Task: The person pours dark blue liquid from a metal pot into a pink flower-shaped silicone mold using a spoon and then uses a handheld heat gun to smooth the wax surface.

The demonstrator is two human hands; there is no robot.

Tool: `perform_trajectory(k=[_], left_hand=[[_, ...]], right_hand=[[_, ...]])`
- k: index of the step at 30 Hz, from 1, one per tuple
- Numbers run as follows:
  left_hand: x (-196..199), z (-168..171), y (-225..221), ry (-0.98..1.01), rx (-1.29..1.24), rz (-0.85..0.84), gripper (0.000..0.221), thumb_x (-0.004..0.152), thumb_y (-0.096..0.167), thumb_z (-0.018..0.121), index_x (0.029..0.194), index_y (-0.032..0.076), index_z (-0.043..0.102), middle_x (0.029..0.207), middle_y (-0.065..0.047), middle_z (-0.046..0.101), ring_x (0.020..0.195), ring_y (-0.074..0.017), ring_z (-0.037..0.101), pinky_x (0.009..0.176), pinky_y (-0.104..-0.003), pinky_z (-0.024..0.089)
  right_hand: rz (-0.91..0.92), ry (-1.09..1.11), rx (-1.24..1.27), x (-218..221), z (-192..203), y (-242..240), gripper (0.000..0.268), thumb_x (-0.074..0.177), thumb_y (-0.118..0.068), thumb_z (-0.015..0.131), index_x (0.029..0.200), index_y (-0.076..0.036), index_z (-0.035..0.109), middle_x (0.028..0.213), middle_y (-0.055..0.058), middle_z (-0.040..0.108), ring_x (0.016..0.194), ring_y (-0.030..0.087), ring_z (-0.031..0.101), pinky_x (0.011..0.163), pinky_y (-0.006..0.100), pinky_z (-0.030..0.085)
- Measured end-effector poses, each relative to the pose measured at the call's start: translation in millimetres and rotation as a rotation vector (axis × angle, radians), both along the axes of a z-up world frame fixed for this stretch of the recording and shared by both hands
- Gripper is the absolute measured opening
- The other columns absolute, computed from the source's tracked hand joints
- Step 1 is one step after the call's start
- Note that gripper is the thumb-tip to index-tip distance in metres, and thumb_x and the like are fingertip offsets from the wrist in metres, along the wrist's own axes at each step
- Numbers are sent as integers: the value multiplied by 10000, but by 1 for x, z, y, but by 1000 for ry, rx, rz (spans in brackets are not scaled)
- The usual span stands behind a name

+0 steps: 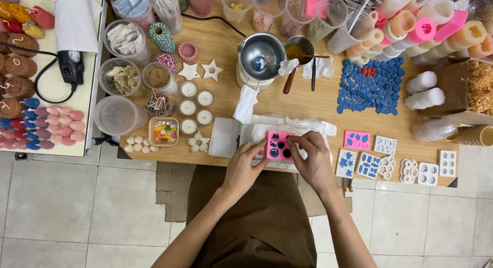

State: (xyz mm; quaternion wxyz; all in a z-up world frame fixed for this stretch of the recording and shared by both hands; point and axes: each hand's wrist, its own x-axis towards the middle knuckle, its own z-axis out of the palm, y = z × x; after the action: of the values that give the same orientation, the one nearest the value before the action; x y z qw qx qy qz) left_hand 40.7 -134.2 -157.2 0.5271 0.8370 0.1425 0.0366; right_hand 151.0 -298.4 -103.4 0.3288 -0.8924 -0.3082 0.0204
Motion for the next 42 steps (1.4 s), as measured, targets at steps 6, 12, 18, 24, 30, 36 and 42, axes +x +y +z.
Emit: perform_trajectory(k=[6,12,18,24,30,36,42], left_hand=[[1,-2,0,46,-20,6,516,860,172,787,1358,132,654,992,-39,675,876,-206,676,785,-340,564],[2,-4,0,93,-7,-25,539,866,185,780,1383,151,634,979,-20,670,875,-173,676,792,-315,569],[2,-6,1,84,-3,-29,521,880,190,780,1381,149,646,977,-26,675,890,-175,677,791,-319,572],[2,-6,1,66,10,-31,519,884,194,778,1383,151,643,983,-28,676,893,-179,679,798,-322,574],[1,-5,2,50,-7,-24,520,881,178,778,1384,150,647,1001,-33,686,898,-181,687,803,-329,574],[3,-4,3,65,-3,-44,534,880,178,773,1395,152,634,976,-35,681,889,-181,690,812,-324,574],[2,-4,2,56,6,-30,539,869,185,785,1387,147,642,978,-34,685,882,-187,686,802,-332,570]], right_hand=[[14,-2,-4,-1,-5,-1,114,870,-42,759,983,-30,762,813,96,589,779,250,586,675,386,499],[32,-24,-13,0,-7,-1,108,870,-26,754,977,-17,759,800,99,588,777,258,577,689,388,495],[69,-26,-11,4,-7,-2,110,874,-19,753,983,3,749,824,115,596,797,280,582,723,399,496],[134,-31,-8,11,-5,-2,126,856,-17,760,981,-1,753,836,113,611,814,285,588,745,407,495],[181,-40,-17,15,-4,-3,141,838,-13,771,978,-6,754,835,99,603,809,273,583,743,400,492],[257,-70,-32,20,1,-2,183,816,-10,778,998,-16,762,826,98,568,799,271,567,746,408,488],[337,-94,-54,25,11,0,201,820,-35,777,1021,-26,770,843,93,557,804,269,565,749,404,496]])
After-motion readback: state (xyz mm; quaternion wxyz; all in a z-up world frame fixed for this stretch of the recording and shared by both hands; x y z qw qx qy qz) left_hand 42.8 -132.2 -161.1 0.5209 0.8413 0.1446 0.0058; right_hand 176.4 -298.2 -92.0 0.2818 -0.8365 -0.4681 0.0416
